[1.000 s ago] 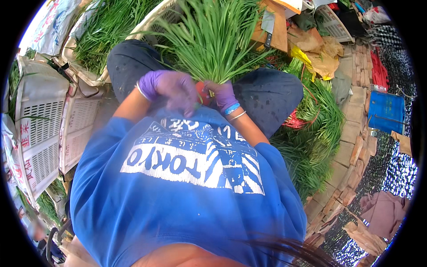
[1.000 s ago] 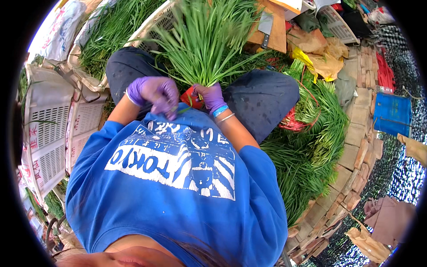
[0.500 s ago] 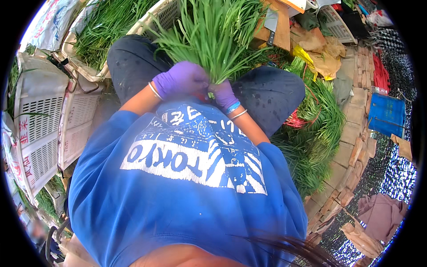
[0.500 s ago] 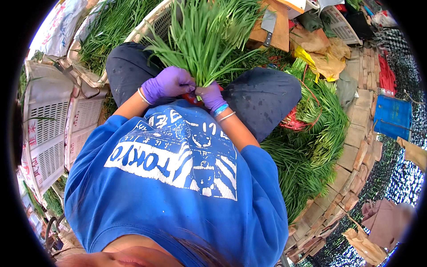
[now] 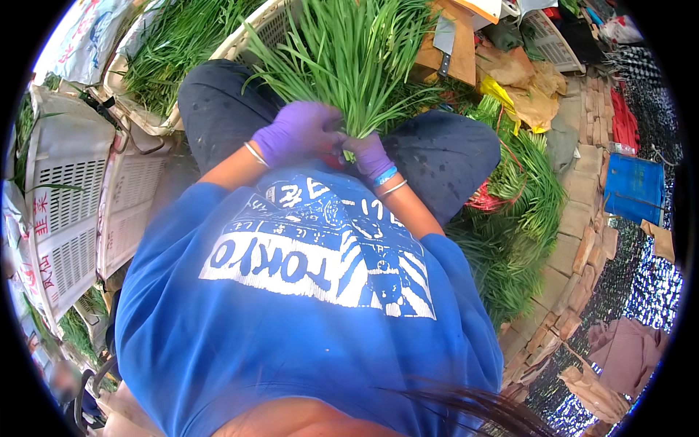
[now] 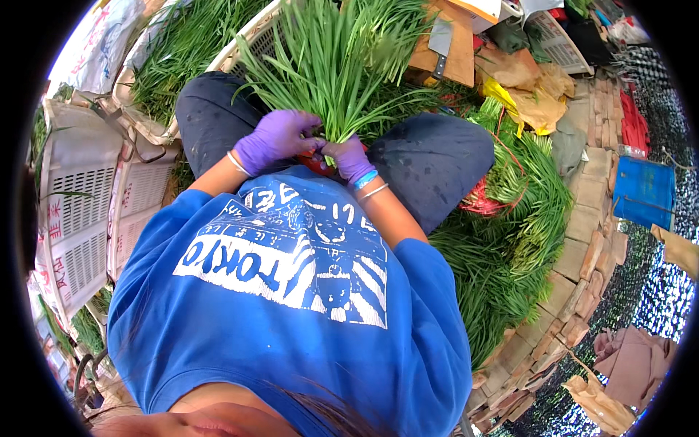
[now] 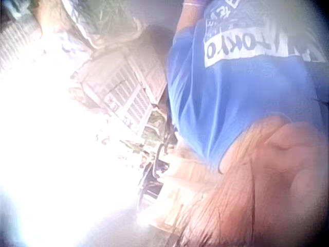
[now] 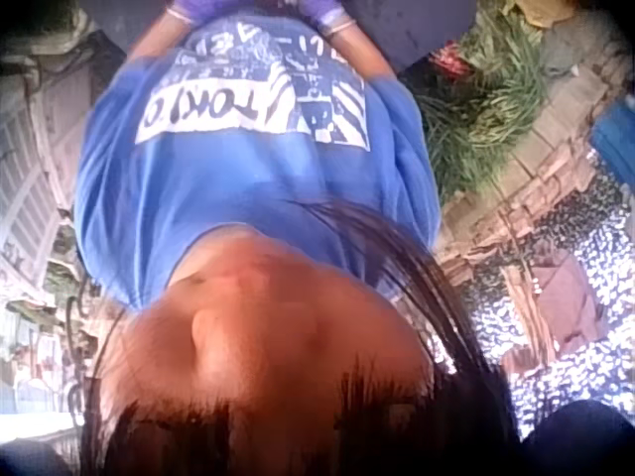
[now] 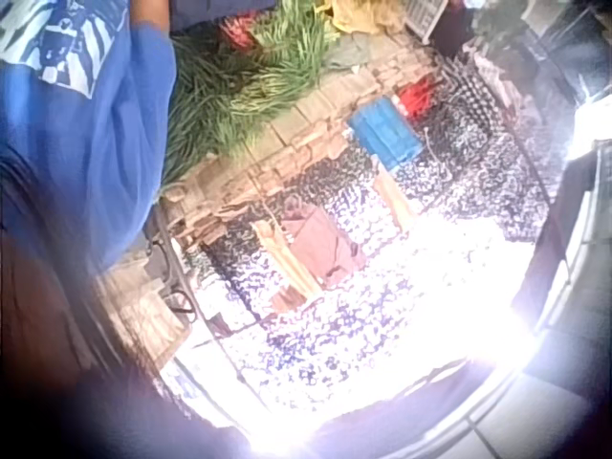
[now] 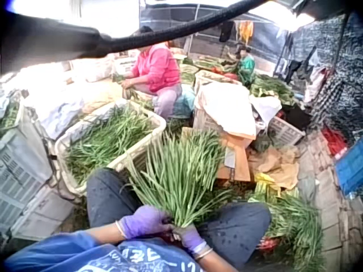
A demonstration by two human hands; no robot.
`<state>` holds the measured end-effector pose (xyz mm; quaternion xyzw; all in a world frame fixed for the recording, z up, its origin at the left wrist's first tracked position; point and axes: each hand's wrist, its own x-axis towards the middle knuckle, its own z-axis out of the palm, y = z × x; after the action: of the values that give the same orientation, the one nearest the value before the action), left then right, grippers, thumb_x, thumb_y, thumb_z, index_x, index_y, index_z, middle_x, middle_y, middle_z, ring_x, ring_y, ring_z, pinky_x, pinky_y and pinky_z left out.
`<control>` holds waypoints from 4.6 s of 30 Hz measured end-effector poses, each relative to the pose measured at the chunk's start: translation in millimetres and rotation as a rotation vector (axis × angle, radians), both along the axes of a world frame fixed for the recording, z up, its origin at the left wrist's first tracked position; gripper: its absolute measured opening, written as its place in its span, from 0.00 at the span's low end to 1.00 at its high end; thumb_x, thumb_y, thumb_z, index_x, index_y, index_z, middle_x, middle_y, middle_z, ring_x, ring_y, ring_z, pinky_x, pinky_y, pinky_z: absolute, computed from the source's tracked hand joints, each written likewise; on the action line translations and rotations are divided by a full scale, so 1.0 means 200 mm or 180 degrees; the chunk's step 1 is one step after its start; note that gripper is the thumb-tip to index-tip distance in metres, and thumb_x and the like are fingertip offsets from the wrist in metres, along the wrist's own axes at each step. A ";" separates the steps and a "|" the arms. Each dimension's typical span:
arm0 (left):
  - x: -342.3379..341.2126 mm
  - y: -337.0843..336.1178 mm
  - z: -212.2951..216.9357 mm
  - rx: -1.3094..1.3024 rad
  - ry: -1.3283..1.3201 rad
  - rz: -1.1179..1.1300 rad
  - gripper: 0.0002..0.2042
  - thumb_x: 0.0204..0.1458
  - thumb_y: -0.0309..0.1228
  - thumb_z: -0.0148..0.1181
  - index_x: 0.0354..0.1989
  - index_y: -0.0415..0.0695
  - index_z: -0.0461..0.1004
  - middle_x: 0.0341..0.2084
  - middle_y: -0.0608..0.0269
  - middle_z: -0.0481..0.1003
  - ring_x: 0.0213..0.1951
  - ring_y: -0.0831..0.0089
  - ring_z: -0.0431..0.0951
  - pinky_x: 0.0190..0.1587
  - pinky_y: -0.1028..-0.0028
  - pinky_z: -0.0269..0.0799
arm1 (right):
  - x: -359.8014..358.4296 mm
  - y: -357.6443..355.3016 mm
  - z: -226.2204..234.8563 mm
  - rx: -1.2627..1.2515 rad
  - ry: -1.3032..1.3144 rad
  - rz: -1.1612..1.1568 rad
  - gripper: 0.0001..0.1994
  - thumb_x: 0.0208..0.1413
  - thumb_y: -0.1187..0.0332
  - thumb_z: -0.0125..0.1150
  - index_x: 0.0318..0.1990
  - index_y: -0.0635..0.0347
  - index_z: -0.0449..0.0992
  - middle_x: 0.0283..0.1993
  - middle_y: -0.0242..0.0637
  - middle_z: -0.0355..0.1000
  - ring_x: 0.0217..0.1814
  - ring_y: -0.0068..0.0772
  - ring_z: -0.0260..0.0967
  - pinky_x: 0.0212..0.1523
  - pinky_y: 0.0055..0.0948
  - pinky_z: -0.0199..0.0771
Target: The person processes green vegetables by hand, picking them up from a crate and bundling them together.
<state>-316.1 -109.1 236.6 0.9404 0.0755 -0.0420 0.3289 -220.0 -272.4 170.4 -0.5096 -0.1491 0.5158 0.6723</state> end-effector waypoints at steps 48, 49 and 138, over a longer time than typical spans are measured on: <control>-0.09 0.06 -0.20 -0.4572 0.0550 -0.0528 0.23 0.53 0.43 0.60 0.53 0.41 0.74 0.41 0.53 0.79 0.42 0.63 0.79 0.55 0.62 0.71 | -0.03 -0.04 0.19 0.0734 0.0527 -0.0272 0.11 0.51 0.74 0.64 0.41 0.68 0.75 0.27 0.41 0.75 0.26 0.31 0.73 0.20 0.25 0.71; -0.07 0.06 -0.21 -0.5086 0.0689 -0.0395 0.26 0.52 0.43 0.63 0.55 0.41 0.72 0.44 0.52 0.78 0.46 0.59 0.78 0.55 0.59 0.72 | -0.06 -0.04 0.23 0.0648 0.0544 -0.0219 0.11 0.52 0.74 0.65 0.41 0.67 0.75 0.29 0.39 0.74 0.27 0.32 0.74 0.22 0.26 0.72; 0.28 0.09 -0.07 -0.5458 -0.1672 0.1082 0.26 0.56 0.36 0.58 0.63 0.39 0.68 0.43 0.59 0.79 0.42 0.70 0.79 0.50 0.69 0.75 | 0.01 0.12 0.34 -0.0639 -0.6045 -0.1313 0.14 0.55 0.72 0.54 0.49 0.58 0.76 0.63 0.40 0.68 0.67 0.45 0.63 0.67 0.52 0.59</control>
<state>-260.3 -91.3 222.7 0.3292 0.0786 0.1808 0.9235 -217.1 -248.2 239.4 -0.7841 -0.4919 -0.2268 0.3030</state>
